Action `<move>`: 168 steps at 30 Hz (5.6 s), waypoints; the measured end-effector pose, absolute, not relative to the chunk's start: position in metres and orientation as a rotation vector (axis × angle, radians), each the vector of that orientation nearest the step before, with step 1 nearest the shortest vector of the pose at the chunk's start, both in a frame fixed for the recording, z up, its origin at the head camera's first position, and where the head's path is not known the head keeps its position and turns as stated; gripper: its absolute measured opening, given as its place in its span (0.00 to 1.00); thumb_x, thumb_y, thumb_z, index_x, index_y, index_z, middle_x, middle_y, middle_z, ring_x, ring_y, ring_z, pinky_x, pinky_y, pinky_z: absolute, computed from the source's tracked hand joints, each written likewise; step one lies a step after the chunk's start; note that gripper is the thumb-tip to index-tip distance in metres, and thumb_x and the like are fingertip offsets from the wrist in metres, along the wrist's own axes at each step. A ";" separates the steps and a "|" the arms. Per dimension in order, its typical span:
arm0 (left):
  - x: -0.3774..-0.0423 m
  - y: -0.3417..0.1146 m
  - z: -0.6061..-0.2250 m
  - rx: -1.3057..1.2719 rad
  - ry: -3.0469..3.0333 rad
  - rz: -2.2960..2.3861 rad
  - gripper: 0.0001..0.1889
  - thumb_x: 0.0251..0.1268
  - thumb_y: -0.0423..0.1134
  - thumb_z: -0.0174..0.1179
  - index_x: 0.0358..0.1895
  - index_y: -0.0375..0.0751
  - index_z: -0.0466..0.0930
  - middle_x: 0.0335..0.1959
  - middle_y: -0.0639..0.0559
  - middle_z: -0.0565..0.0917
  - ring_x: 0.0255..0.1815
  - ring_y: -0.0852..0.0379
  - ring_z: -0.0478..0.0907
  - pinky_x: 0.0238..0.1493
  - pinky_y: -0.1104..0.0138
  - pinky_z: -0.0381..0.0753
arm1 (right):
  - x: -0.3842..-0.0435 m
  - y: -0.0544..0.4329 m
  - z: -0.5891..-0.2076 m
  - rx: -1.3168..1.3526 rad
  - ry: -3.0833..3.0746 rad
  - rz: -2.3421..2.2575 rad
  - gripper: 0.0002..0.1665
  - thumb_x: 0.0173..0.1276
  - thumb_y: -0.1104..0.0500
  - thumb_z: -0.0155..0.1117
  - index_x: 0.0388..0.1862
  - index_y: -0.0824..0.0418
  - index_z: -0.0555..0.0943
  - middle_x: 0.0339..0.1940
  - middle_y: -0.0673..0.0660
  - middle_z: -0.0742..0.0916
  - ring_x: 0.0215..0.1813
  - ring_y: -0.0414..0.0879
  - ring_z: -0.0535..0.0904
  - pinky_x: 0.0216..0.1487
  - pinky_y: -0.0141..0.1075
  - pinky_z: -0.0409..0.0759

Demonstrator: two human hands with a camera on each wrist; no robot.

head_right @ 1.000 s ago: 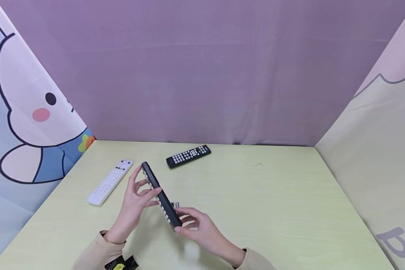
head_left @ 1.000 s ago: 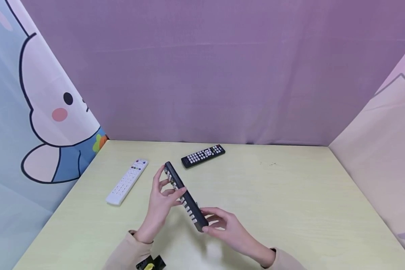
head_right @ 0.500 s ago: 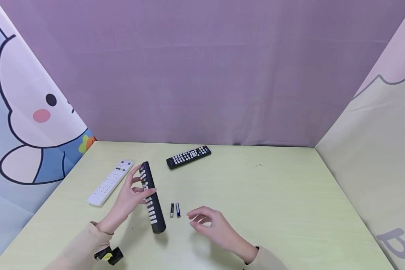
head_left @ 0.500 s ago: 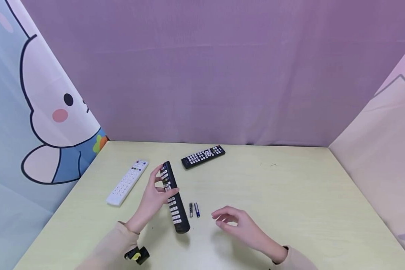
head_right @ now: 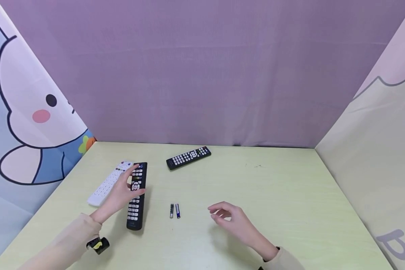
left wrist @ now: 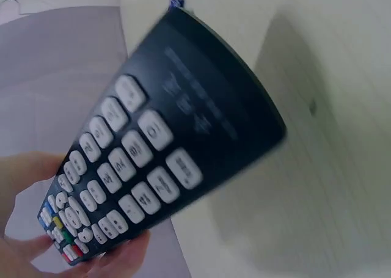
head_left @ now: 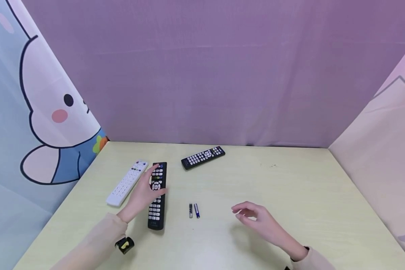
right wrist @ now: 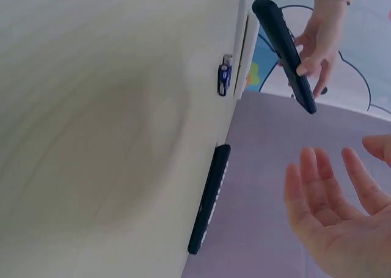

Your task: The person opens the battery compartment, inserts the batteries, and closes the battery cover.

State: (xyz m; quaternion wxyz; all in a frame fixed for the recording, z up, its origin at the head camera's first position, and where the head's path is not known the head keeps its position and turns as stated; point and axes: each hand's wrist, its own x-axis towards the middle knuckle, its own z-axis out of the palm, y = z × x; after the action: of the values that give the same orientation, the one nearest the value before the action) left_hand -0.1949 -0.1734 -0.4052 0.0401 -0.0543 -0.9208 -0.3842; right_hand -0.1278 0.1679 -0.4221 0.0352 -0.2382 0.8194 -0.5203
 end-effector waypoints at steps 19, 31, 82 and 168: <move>-0.215 -0.189 -0.410 -0.245 -2.935 -0.781 0.42 0.47 0.36 0.65 0.66 0.43 0.53 0.56 0.31 0.63 0.31 0.46 0.74 0.18 0.66 0.72 | -0.133 0.190 -0.436 -0.970 3.154 -1.123 0.15 0.51 0.66 0.65 0.40 0.57 0.80 0.37 0.45 0.81 0.36 0.42 0.77 0.32 0.31 0.77; -0.225 -0.188 -0.414 -0.252 -2.985 -0.780 0.42 0.47 0.33 0.64 0.67 0.41 0.52 0.59 0.29 0.60 0.34 0.44 0.75 0.24 0.60 0.77 | -0.137 0.199 -0.441 -1.121 3.324 -0.854 0.16 0.46 0.65 0.68 0.37 0.59 0.80 0.36 0.48 0.82 0.37 0.43 0.79 0.35 0.33 0.80; -0.266 -0.177 -0.449 -0.196 -3.127 -0.470 0.27 0.43 0.31 0.62 0.54 0.35 0.71 0.43 0.30 0.73 0.35 0.39 0.75 0.33 0.52 0.78 | -0.139 0.206 -0.448 -1.034 3.207 -0.935 0.13 0.52 0.66 0.64 0.38 0.59 0.79 0.35 0.47 0.81 0.32 0.44 0.78 0.22 0.25 0.72; -0.321 -0.086 -0.463 -0.525 -3.020 -0.464 0.24 0.58 0.42 0.57 0.54 0.31 0.67 0.50 0.37 0.73 0.48 0.43 0.73 0.52 0.57 0.72 | -0.141 0.199 -0.446 -0.856 3.035 -0.893 0.10 0.59 0.63 0.59 0.40 0.60 0.79 0.37 0.51 0.82 0.34 0.43 0.77 0.26 0.27 0.74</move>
State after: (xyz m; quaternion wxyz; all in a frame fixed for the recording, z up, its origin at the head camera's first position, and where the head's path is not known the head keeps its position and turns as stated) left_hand -0.3211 -0.0861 -0.4629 0.0205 -0.1693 -0.9739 -0.1495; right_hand -0.1411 0.1995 -0.4458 -0.0677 -0.2606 0.9239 -0.2720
